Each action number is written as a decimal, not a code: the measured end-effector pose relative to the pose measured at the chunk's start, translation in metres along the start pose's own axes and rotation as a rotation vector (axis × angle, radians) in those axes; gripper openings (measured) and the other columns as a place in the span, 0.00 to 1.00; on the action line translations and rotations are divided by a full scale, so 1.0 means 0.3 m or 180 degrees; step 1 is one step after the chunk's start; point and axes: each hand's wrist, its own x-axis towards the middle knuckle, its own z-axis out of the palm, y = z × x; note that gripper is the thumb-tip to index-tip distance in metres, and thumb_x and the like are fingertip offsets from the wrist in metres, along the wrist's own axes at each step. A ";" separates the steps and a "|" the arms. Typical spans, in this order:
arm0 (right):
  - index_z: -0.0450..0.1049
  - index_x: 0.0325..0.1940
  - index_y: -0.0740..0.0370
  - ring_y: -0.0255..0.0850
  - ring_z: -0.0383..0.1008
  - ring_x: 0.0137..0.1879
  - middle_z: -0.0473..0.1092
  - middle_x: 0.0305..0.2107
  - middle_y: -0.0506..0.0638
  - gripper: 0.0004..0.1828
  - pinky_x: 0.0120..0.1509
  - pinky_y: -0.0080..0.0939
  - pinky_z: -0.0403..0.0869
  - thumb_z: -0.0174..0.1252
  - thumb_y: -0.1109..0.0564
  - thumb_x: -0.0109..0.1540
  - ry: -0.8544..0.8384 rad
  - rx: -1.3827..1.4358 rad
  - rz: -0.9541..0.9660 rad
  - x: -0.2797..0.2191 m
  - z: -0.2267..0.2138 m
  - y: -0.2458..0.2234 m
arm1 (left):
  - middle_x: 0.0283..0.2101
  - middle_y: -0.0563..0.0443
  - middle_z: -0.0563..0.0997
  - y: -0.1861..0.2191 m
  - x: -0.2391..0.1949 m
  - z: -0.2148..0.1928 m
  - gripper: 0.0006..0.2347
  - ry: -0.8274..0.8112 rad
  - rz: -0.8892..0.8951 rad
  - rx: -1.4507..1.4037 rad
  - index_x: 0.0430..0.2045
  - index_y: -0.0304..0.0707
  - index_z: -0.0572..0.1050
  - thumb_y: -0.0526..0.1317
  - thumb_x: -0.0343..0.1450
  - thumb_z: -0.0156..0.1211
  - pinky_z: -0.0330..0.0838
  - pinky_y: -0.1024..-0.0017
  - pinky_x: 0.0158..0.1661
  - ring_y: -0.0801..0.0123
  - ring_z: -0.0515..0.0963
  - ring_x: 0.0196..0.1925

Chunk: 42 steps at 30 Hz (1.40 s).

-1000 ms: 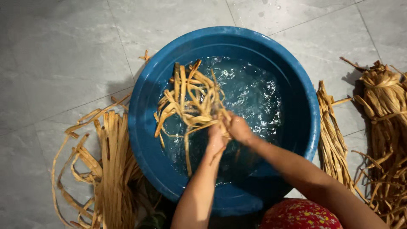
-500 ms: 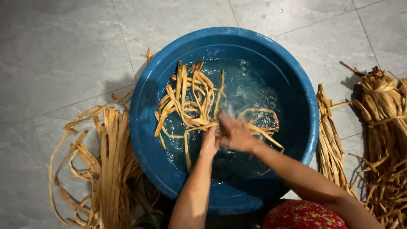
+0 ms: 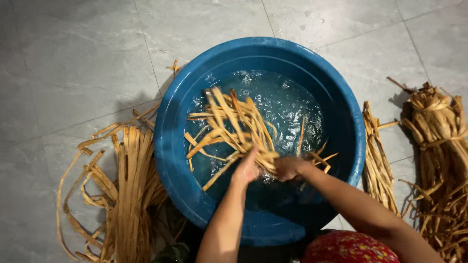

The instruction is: The person sits on a tiled floor and repeatedly submerges bundles of dried plant strips into a blue basin of water. They agitate the strips by hand to ensure saturation, then lift them out to squeeze excess water and place them on the floor. The process is repeated for multiple bundles.

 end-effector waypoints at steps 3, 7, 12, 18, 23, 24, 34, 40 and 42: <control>0.79 0.38 0.61 0.51 0.81 0.37 0.79 0.28 0.59 0.16 0.43 0.52 0.77 0.58 0.46 0.59 0.0578 0.0832 0.0059 -0.137 -0.078 -0.138 | 0.50 0.46 0.80 0.134 0.040 0.048 0.28 0.0786 0.0162 -0.0514 0.56 0.48 0.72 0.60 0.65 0.63 0.78 0.51 0.47 0.53 0.80 0.51; 0.81 0.35 0.63 0.52 0.80 0.36 0.77 0.27 0.58 0.20 0.43 0.52 0.77 0.58 0.43 0.61 0.0228 0.0186 -0.0175 -0.230 -0.137 -0.242 | 0.41 0.48 0.81 0.191 0.080 0.066 0.19 0.0389 0.0469 -0.0283 0.47 0.40 0.76 0.50 0.68 0.67 0.79 0.60 0.36 0.57 0.83 0.40; 0.73 0.50 0.58 0.45 0.78 0.48 0.76 0.42 0.53 0.32 0.52 0.49 0.73 0.64 0.32 0.56 -0.0244 0.1300 -0.0622 -0.228 -0.196 -0.010 | 0.36 0.45 0.80 -0.065 0.095 -0.052 0.11 0.0512 0.0781 0.0658 0.44 0.29 0.78 0.36 0.71 0.68 0.77 0.68 0.31 0.64 0.80 0.32; 0.69 0.71 0.63 0.59 0.75 0.63 0.73 0.59 0.66 0.48 0.69 0.62 0.72 0.47 0.24 0.61 0.1210 0.3081 0.1328 -0.126 -0.155 0.076 | 0.36 0.44 0.79 -0.242 0.081 -0.236 0.12 0.0834 -0.0236 0.0914 0.46 0.36 0.76 0.37 0.70 0.63 0.75 0.61 0.30 0.59 0.80 0.31; 0.37 0.77 0.63 0.60 0.55 0.75 0.51 0.68 0.66 0.63 0.76 0.59 0.57 0.68 0.32 0.57 0.1140 0.2729 0.0386 0.031 -0.041 -0.122 | 0.39 0.40 0.79 -0.371 0.149 -0.148 0.11 0.0604 -0.0104 0.3137 0.45 0.36 0.78 0.39 0.71 0.62 0.75 0.57 0.38 0.53 0.80 0.38; 0.42 0.77 0.62 0.60 0.59 0.73 0.57 0.66 0.66 0.62 0.76 0.57 0.61 0.71 0.34 0.54 0.0997 0.2333 0.0722 0.059 -0.025 -0.138 | 0.40 0.39 0.79 -0.409 0.143 -0.115 0.11 0.0539 -0.0068 0.3745 0.45 0.36 0.78 0.39 0.71 0.61 0.75 0.56 0.39 0.52 0.81 0.39; 0.79 0.40 0.70 0.44 0.80 0.36 0.79 0.31 0.56 0.11 0.43 0.42 0.79 0.63 0.60 0.57 0.1009 0.4036 -0.0282 -0.063 -0.102 0.025 | 0.36 0.48 0.83 -0.239 -0.060 0.085 0.10 -0.0965 -0.0207 0.2650 0.40 0.33 0.81 0.41 0.74 0.65 0.75 0.59 0.40 0.62 0.80 0.37; 0.77 0.48 0.68 0.37 0.79 0.40 0.79 0.34 0.51 0.17 0.47 0.36 0.77 0.63 0.63 0.55 0.2119 0.4232 -0.1475 -0.357 -0.331 -0.147 | 0.57 0.56 0.77 0.187 -0.233 0.158 0.24 -0.0900 0.0543 0.1659 0.58 0.43 0.70 0.51 0.70 0.65 0.68 0.68 0.55 0.74 0.75 0.60; 0.76 0.50 0.66 0.34 0.80 0.44 0.79 0.38 0.48 0.19 0.51 0.34 0.77 0.66 0.61 0.55 0.2512 0.3611 -0.1689 -0.427 -0.359 -0.226 | 0.59 0.55 0.76 0.281 -0.251 0.256 0.27 -0.1219 0.0743 0.1121 0.61 0.44 0.67 0.54 0.69 0.64 0.68 0.66 0.59 0.73 0.74 0.62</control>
